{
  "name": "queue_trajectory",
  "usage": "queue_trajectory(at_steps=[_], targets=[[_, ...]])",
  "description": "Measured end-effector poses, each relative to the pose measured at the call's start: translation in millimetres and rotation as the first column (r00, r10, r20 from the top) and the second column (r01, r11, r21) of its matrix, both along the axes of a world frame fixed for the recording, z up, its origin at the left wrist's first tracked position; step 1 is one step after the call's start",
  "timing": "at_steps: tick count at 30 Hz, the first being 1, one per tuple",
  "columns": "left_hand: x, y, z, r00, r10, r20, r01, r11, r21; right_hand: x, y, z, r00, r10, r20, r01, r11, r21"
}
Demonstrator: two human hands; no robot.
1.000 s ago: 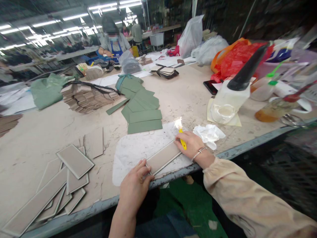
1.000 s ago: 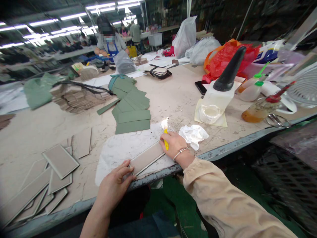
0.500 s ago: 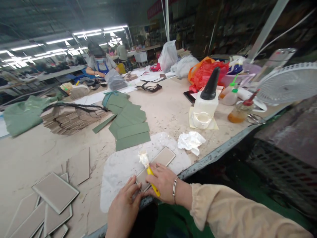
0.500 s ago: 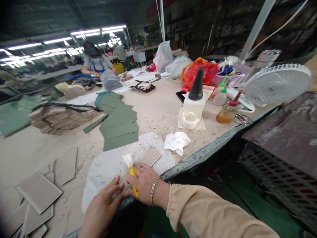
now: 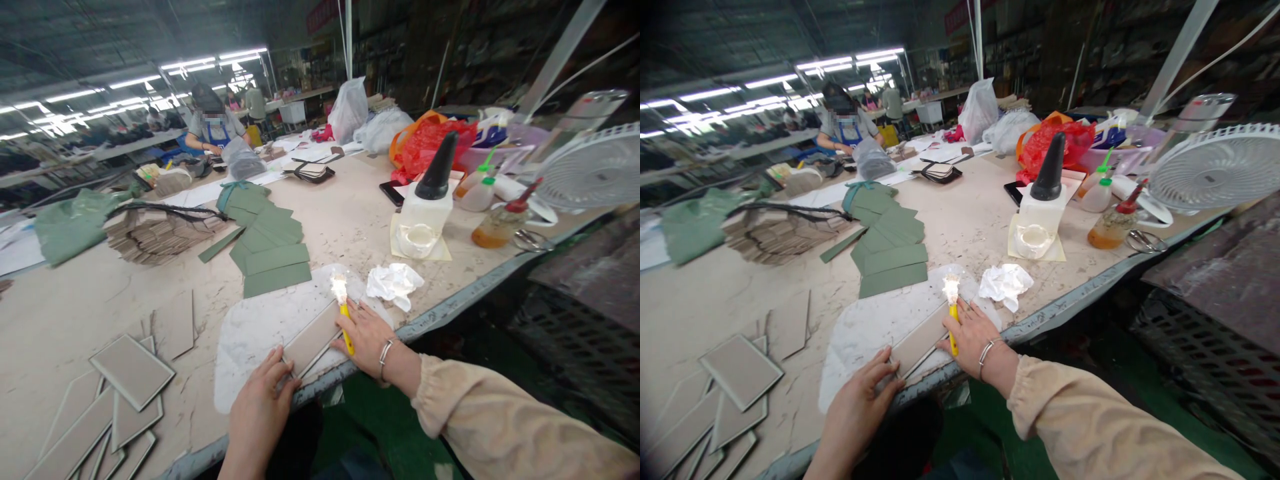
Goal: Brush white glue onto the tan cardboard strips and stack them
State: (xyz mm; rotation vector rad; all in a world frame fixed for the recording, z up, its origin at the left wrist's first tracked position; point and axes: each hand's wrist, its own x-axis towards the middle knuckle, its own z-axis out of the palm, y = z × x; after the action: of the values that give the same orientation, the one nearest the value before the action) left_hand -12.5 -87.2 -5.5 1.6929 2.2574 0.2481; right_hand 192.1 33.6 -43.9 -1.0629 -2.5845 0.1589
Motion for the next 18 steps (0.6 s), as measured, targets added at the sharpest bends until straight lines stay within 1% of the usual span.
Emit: queue_trajectory(at_steps=[3, 6, 8, 11, 13, 15, 18], targets=[[1, 0, 2.2, 1.000, -0.007, -0.005, 0.007, 1.000, 0.021, 2, 2, -3.7, 1.000, -0.001, -0.005, 0.001, 0.999, 0.035], [4, 2, 3.0, 1.000, 0.024, -0.014, -0.023, 0.999, 0.041, 5, 5, -5.0, 0.999, 0.021, -0.046, -0.019, 0.998, 0.055], [7, 3, 2.1, 0.998, 0.052, -0.029, -0.050, 0.997, 0.061, 9, 8, -3.0, 0.993, 0.041, -0.107, -0.038, 0.999, 0.025], [10, 6, 0.1, 0.998, 0.050, -0.035, -0.046, 0.992, 0.113, 17, 16, 1.8, 0.970, -0.005, -0.242, -0.001, 1.000, -0.023], [12, 8, -0.3, 0.999, 0.039, -0.015, -0.037, 0.990, 0.134, 22, 23, 4.4, 0.942, -0.040, -0.333, 0.043, 0.999, 0.000], [13, 10, 0.3, 0.999, 0.041, 0.014, -0.043, 0.990, 0.133, 25, 30, 6.5, 0.914, -0.034, -0.404, 0.051, 0.998, 0.031], [15, 13, 1.9, 0.998, 0.045, 0.053, -0.051, 0.992, 0.114, 24, 37, 9.6, 0.883, -0.047, -0.467, 0.047, 0.999, -0.012]])
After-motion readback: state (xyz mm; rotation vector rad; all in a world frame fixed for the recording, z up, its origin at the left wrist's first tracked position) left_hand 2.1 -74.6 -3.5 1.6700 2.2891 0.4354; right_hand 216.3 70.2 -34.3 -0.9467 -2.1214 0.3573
